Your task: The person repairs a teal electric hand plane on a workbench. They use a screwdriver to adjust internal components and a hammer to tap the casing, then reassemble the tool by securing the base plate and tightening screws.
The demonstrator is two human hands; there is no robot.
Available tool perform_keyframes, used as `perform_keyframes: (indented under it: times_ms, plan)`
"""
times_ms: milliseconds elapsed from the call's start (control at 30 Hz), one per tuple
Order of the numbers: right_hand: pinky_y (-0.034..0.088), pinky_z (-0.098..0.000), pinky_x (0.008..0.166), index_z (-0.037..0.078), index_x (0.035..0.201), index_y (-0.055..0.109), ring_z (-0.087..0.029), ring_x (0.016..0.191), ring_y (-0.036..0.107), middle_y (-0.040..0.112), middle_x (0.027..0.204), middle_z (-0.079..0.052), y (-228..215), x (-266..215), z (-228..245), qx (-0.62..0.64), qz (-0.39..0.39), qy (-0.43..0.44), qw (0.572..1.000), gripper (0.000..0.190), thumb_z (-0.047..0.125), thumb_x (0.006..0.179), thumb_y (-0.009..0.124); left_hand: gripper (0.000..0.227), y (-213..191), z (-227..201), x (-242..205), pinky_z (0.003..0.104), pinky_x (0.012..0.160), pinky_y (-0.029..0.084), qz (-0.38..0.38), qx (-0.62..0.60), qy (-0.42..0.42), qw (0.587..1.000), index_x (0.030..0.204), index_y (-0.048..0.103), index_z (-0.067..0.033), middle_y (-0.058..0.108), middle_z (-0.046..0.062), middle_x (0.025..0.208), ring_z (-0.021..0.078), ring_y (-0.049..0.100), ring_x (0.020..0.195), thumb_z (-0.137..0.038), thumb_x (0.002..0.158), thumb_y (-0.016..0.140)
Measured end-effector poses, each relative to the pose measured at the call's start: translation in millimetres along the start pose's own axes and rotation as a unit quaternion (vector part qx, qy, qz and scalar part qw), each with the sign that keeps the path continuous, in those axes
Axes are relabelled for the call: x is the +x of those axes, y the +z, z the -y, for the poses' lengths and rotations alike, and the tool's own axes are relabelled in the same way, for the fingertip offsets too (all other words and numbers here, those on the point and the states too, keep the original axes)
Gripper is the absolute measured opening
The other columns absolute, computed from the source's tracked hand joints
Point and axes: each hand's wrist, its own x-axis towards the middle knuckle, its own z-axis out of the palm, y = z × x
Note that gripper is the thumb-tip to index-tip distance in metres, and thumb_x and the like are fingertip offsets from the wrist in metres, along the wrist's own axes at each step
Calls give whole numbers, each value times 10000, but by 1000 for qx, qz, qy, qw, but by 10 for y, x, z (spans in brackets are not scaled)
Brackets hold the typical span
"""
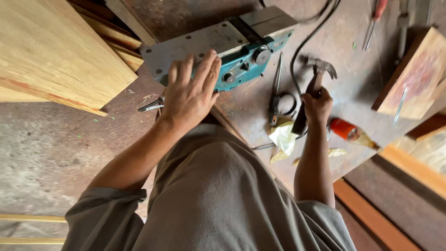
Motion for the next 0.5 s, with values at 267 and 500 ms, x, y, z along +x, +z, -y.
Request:
perform_keyframes:
  times_ms: [267,500]
  plan:
    - [638,-315,714,-20,1340,601,-248,887,760,722,1084,-161,78,-544,1633,79,31,-205,975,410,108,980,750,778,-430,276,236,462,948,468,70,-73,82,991,1466,561,3,509,168,1520,291,536,1088,-411,855,807]
    - [614,-328,688,-26,1213,649,-234,826,743,733,990,-160,254,-609,2671,-16,14,-247,969,385,146,922,831,556,-395,438,316,412,893,494,100,-41,137,985,1469,548,-46,510,178,1501,268,546,1013,-268,965,620]
